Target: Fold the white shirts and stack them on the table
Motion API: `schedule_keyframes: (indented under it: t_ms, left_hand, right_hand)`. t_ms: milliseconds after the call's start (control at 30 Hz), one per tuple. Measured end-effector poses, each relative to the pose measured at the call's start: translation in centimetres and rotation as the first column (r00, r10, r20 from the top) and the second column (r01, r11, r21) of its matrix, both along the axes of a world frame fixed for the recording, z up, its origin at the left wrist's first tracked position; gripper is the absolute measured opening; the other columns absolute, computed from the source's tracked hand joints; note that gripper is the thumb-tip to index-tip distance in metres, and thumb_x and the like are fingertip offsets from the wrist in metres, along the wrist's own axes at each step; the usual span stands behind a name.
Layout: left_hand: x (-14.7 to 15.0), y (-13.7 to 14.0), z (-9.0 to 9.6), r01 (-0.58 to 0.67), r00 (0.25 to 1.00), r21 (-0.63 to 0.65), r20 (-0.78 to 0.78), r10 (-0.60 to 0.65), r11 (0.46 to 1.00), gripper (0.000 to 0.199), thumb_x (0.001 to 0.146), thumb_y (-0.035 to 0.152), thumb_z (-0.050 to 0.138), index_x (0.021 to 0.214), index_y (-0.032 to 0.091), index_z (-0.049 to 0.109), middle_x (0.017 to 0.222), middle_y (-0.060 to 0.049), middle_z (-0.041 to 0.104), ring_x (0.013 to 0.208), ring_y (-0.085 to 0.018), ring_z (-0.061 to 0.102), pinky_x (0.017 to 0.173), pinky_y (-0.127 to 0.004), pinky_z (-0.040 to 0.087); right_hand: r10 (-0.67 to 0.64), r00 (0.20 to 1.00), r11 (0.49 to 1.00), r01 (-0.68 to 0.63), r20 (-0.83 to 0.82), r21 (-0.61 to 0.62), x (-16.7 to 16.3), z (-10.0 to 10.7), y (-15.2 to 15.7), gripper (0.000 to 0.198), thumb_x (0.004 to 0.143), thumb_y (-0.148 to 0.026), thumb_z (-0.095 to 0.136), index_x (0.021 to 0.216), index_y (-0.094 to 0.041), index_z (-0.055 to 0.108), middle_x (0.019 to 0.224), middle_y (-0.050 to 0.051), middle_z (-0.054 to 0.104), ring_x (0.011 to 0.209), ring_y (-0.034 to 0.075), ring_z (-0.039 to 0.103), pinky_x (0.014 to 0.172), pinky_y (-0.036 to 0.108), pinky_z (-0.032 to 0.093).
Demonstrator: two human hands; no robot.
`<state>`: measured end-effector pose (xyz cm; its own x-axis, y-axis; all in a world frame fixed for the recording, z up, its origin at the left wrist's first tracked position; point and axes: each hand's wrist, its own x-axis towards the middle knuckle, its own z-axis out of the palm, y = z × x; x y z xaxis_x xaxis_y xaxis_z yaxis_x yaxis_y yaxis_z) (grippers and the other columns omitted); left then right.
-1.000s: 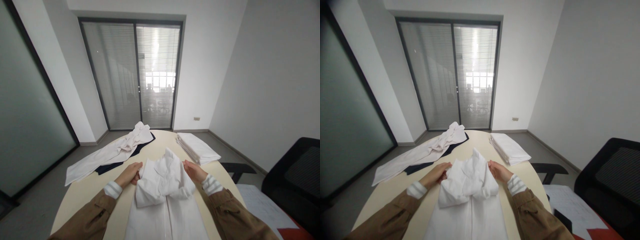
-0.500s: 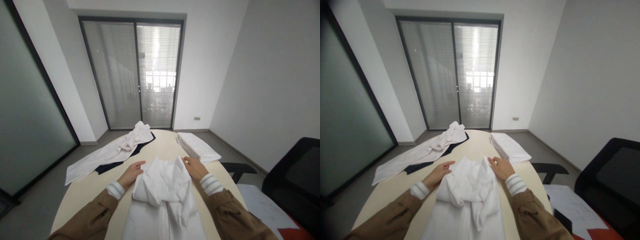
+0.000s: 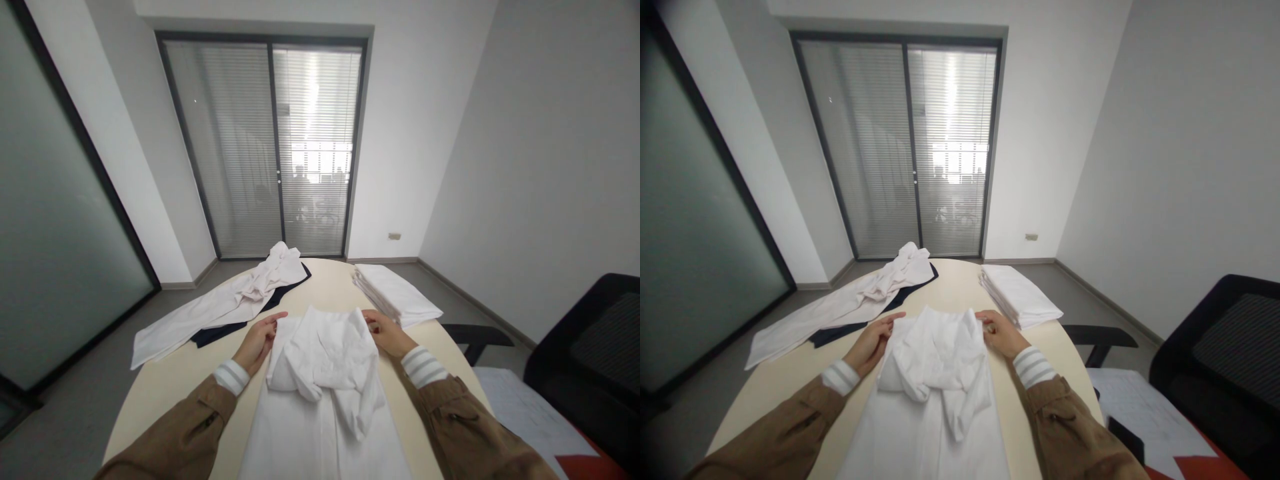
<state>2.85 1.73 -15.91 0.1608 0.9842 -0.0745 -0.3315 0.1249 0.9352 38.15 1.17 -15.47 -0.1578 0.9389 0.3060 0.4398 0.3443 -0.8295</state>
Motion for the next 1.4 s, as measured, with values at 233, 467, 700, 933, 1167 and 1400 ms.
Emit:
schedule_keyframes:
  t_ms: [233, 467, 700, 933, 1167, 1400]
  left_hand:
    - [-0.1, -0.1, 0.4, -0.096, 0.993, 0.007, -0.075, 0.096, 0.995, 0.033, 0.063, 0.026, 0.057, 0.086, 0.013, 0.075, 0.087, -0.008, 0.075, 0.084, -0.023, 0.068, 0.078, -0.032, 0.052]
    - [-1.0, 0.8, -0.3, -0.049, 0.900, 0.295, -0.401, 0.170, 0.954, 0.035, 0.069, 0.028, 0.065, 0.100, 0.015, 0.074, 0.105, -0.011, 0.075, 0.101, -0.029, 0.068, 0.092, -0.039, 0.050]
    - [-0.8, 1.1, -1.5, 0.050, 0.924, 0.297, -0.376, 0.068, 0.954, 0.044, 0.075, 0.033, 0.073, 0.113, 0.013, 0.069, 0.115, -0.016, 0.072, 0.106, -0.029, 0.068, 0.096, -0.041, 0.050]
    - [-0.4, 0.8, -1.5, 0.069, 0.914, 0.305, -0.402, 0.063, 0.950, 0.037, 0.077, 0.032, 0.072, 0.109, 0.013, 0.069, 0.110, -0.016, 0.074, 0.103, -0.029, 0.070, 0.092, -0.040, 0.052]
    - [0.0, 0.4, -0.8, 0.042, 0.914, 0.269, -0.400, 0.072, 0.962, 0.035, 0.073, 0.031, 0.072, 0.103, 0.014, 0.068, 0.103, -0.013, 0.075, 0.098, -0.027, 0.071, 0.086, -0.037, 0.053]
    - [0.5, 0.1, 0.2, 0.015, 0.931, 0.231, -0.358, 0.071, 0.973, 0.031, 0.068, 0.036, 0.074, 0.090, 0.016, 0.069, 0.090, -0.010, 0.076, 0.085, -0.026, 0.071, 0.081, -0.036, 0.053]
  right_hand:
    - [0.170, 0.983, 0.983, -0.164, 0.070, -0.083, 0.2, 0.4, -0.1, 0.042, 0.074, -0.028, 0.067, 0.115, -0.017, 0.071, 0.101, 0.008, 0.073, 0.090, 0.022, 0.066, 0.081, 0.034, 0.054]
    - [0.181, 0.969, 0.982, -0.171, 0.166, -0.075, -0.2, 0.4, 0.0, 0.043, 0.077, -0.028, 0.065, 0.119, -0.017, 0.068, 0.102, 0.006, 0.072, 0.081, 0.019, 0.063, 0.073, 0.030, 0.051]
    - [0.054, 0.914, 0.987, -0.109, 0.402, 0.117, -2.9, 1.6, -0.6, 0.025, 0.079, -0.019, 0.058, 0.101, -0.019, 0.071, 0.103, 0.011, 0.073, 0.095, 0.025, 0.066, 0.085, 0.034, 0.048]
    - [-0.144, 0.705, 0.985, 0.035, 0.695, 0.169, -4.9, 0.8, 1.1, 0.016, 0.084, -0.017, 0.055, 0.087, -0.017, 0.071, 0.091, 0.013, 0.074, 0.090, 0.025, 0.067, 0.086, 0.034, 0.041]
    - [-0.085, 0.715, 0.970, -0.099, 0.693, 0.222, -5.8, 2.9, 0.1, 0.021, 0.088, -0.022, 0.056, 0.102, -0.018, 0.071, 0.096, 0.012, 0.072, 0.093, 0.024, 0.063, 0.092, 0.040, 0.035]
    - [-0.038, 0.808, 0.968, -0.116, 0.588, 0.222, -5.9, 2.0, -0.1, 0.017, 0.087, -0.022, 0.052, 0.091, -0.023, 0.068, 0.087, 0.007, 0.073, 0.084, 0.024, 0.065, 0.084, 0.037, 0.044]
